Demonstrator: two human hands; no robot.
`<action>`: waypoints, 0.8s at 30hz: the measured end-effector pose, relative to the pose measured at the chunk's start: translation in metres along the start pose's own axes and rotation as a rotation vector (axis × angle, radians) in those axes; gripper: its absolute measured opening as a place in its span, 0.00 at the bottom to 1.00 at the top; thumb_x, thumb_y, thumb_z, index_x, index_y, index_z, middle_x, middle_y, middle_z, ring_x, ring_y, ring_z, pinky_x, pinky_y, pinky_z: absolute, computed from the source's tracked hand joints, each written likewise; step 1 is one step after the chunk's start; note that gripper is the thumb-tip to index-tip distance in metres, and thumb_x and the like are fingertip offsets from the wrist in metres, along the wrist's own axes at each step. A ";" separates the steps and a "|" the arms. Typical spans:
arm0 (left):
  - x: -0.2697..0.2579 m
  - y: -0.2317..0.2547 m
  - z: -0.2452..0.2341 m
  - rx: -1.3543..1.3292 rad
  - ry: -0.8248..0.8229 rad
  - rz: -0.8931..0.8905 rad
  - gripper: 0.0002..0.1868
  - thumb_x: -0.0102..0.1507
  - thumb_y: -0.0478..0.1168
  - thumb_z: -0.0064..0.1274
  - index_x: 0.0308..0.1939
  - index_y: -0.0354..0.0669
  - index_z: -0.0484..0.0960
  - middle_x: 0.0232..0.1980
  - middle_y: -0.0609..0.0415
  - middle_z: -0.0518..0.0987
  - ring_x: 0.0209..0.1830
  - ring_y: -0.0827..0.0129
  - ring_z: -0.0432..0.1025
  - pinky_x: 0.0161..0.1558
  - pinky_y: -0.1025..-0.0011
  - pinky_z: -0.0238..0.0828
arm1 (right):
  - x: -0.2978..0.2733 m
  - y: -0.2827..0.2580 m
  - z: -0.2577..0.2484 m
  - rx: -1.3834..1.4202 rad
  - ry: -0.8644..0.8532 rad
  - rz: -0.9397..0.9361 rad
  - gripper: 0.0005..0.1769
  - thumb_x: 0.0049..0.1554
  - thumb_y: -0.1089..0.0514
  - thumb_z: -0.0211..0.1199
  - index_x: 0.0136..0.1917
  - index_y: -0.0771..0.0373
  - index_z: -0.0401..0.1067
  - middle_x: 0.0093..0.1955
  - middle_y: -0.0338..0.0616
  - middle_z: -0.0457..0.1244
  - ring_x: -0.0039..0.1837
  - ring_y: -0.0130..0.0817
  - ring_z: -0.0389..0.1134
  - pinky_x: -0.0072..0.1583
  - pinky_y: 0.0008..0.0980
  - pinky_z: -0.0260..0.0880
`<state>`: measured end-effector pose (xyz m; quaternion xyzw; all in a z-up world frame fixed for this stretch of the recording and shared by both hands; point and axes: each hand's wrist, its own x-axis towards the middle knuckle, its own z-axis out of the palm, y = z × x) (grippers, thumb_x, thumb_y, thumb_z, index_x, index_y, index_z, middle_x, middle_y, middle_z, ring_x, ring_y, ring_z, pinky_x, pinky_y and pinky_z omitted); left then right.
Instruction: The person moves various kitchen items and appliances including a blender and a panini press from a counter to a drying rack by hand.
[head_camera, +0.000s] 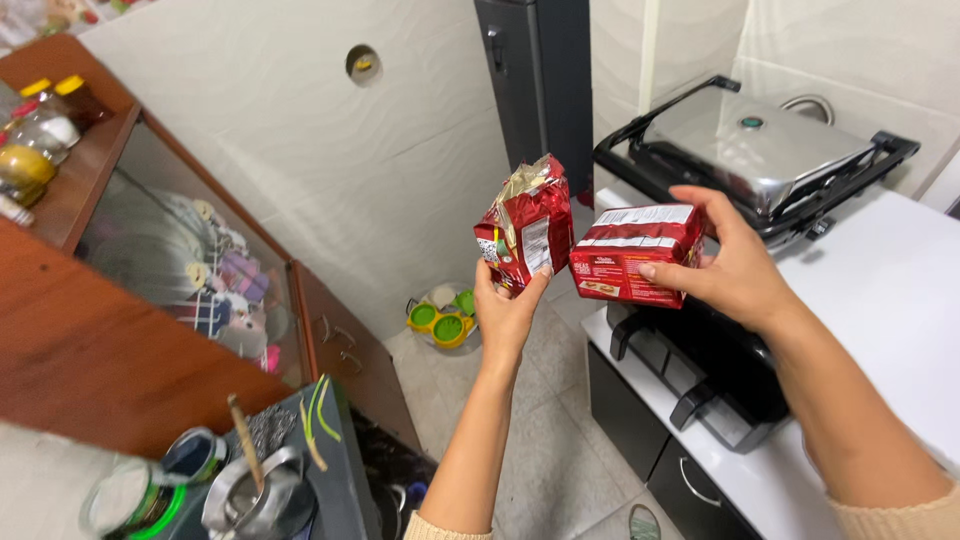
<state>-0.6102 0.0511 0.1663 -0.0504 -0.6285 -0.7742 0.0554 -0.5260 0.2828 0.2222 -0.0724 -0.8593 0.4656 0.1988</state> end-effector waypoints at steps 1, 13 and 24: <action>-0.005 -0.007 -0.007 -0.005 0.024 0.007 0.33 0.51 0.35 0.73 0.57 0.41 0.75 0.52 0.48 0.79 0.46 0.65 0.79 0.51 0.67 0.84 | -0.009 0.008 0.010 0.202 0.018 0.017 0.57 0.35 0.46 0.80 0.76 0.51 0.65 0.65 0.54 0.63 0.72 0.49 0.62 0.73 0.45 0.57; -0.128 -0.024 -0.089 -0.051 0.322 -0.147 0.43 0.52 0.33 0.73 0.70 0.41 0.69 0.56 0.46 0.78 0.49 0.63 0.79 0.57 0.63 0.80 | -0.141 0.009 0.092 1.377 -0.285 0.810 0.33 0.57 0.36 0.55 0.66 0.61 0.60 0.60 0.60 0.59 0.62 0.61 0.64 0.63 0.71 0.65; -0.238 -0.055 -0.091 -0.049 0.586 -0.136 0.32 0.53 0.34 0.70 0.60 0.44 0.75 0.50 0.49 0.84 0.44 0.69 0.79 0.49 0.70 0.79 | -0.204 0.038 0.078 1.281 -0.512 1.040 0.33 0.52 0.32 0.57 0.62 0.56 0.66 0.63 0.54 0.64 0.64 0.57 0.64 0.60 0.60 0.66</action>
